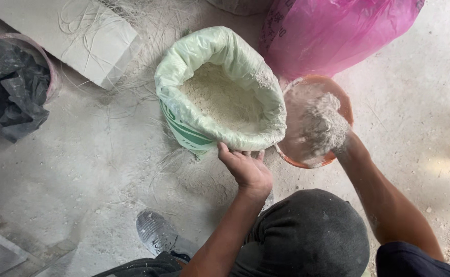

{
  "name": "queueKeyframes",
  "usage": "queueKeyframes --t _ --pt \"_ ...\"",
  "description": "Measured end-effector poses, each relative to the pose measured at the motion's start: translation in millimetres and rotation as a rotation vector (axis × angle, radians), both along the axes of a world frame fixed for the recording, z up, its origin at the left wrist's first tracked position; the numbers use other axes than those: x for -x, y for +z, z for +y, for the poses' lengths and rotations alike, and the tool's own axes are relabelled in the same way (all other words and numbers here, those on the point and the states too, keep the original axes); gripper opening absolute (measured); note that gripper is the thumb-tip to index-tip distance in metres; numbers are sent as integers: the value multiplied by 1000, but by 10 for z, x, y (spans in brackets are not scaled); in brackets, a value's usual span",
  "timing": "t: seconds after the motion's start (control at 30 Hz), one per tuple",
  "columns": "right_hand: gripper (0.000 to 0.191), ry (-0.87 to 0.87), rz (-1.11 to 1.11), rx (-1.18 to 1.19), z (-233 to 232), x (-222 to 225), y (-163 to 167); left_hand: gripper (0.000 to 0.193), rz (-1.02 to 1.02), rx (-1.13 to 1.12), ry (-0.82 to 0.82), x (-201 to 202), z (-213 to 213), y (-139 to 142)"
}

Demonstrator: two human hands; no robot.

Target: The person brushes a liquid onto the inside of a terracotta pot, scoops white powder from a sack into a bowl, and brushes a green liquid over long ornamental molding strips laid on the workbench, coating their fluted surfaces.

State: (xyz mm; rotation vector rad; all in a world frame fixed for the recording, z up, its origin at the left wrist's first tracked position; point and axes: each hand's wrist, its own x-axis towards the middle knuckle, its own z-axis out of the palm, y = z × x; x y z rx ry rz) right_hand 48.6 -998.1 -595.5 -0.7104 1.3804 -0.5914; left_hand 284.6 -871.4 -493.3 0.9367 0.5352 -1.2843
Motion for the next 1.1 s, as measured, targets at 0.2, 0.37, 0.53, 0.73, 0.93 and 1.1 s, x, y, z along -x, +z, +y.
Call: queueKeyframes --t 0.2,0.37,0.53,0.73,0.93,1.1 --pt "36 341 440 83 -9 25 114 89 -148 -66 -49 -199 -165 27" --pt "37 856 802 169 -97 -161 745 74 -231 -161 -70 -381 -159 86" --pt "45 896 667 866 -232 -1209 712 55 -450 -72 -161 -326 38 50" --pt "42 1482 975 1090 -578 -2947 -499 45 -452 96 -125 -439 38 -81" --pt "39 1270 774 1255 -1049 -3003 -878 42 -345 65 -55 -342 -9 -212" --pt "40 1195 683 1085 -1125 -2860 -963 36 -442 116 -112 -240 26 -384"
